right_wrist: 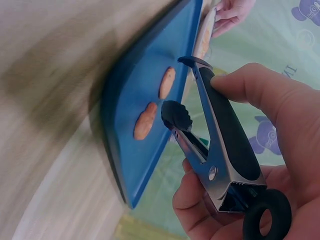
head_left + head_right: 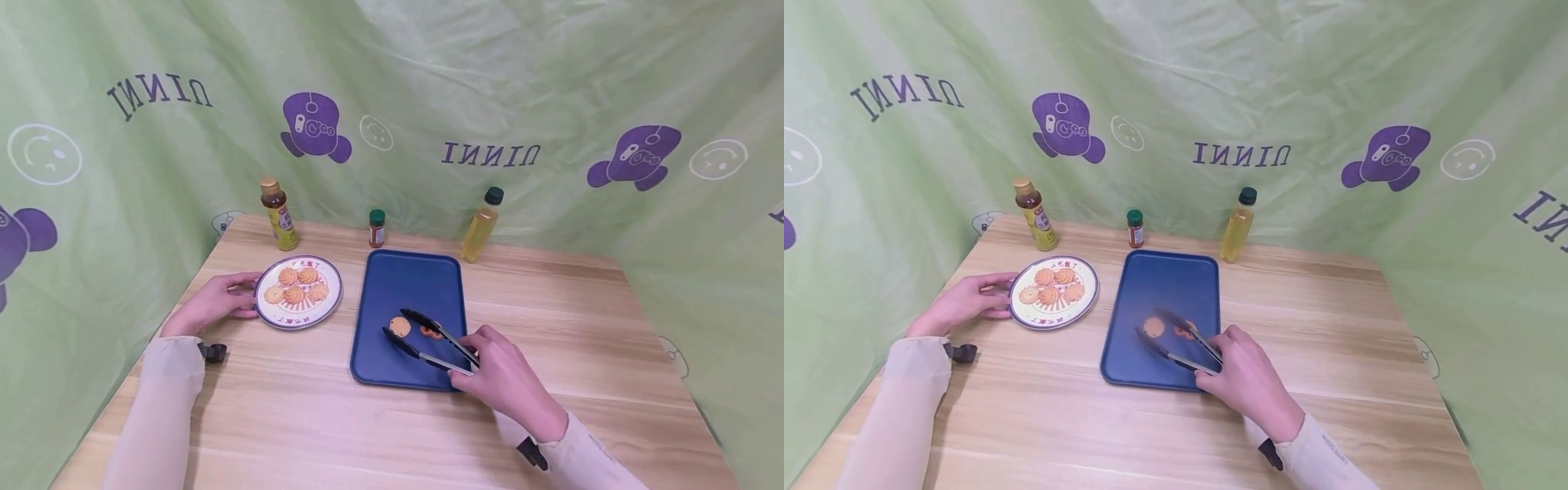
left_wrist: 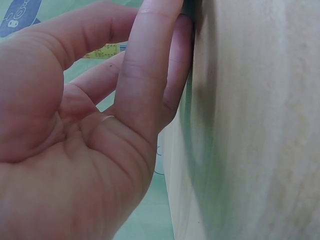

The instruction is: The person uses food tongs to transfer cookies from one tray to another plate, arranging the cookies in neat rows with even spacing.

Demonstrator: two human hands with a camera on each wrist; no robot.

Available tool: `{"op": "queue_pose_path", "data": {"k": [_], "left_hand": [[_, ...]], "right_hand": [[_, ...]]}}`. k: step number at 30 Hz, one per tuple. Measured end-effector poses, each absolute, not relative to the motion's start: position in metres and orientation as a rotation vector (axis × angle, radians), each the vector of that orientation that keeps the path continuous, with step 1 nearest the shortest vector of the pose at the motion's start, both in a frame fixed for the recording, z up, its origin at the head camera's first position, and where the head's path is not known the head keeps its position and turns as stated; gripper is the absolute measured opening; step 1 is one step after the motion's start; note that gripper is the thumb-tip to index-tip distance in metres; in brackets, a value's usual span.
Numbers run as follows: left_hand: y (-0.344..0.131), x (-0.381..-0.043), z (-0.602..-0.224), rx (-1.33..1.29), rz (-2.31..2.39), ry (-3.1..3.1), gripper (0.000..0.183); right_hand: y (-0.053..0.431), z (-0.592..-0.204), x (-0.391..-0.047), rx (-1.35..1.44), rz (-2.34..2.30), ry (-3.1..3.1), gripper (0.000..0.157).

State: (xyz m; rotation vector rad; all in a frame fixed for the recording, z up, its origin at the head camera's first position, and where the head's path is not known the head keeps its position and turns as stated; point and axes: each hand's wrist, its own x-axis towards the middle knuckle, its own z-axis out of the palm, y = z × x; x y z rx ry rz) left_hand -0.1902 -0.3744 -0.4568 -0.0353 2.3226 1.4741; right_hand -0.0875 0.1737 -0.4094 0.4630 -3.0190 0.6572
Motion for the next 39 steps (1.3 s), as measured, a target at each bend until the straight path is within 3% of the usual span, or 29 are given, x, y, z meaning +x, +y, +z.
{"op": "queue_pose_path", "data": {"k": [16, 39], "left_hand": [[-0.3732, -0.1887, -0.4561, -0.041, 1.448, 2.334, 0.076], [-0.3725, -0.1891, -0.4562, -0.028, 1.453, 2.344, 0.076]], "right_hand": [[0.1768, -0.4121, -0.0820, 0.492, 0.612, -2.980, 0.040], [0.1758, -0.4134, -0.0805, 0.484, 0.633, -2.957, 0.041]]}}
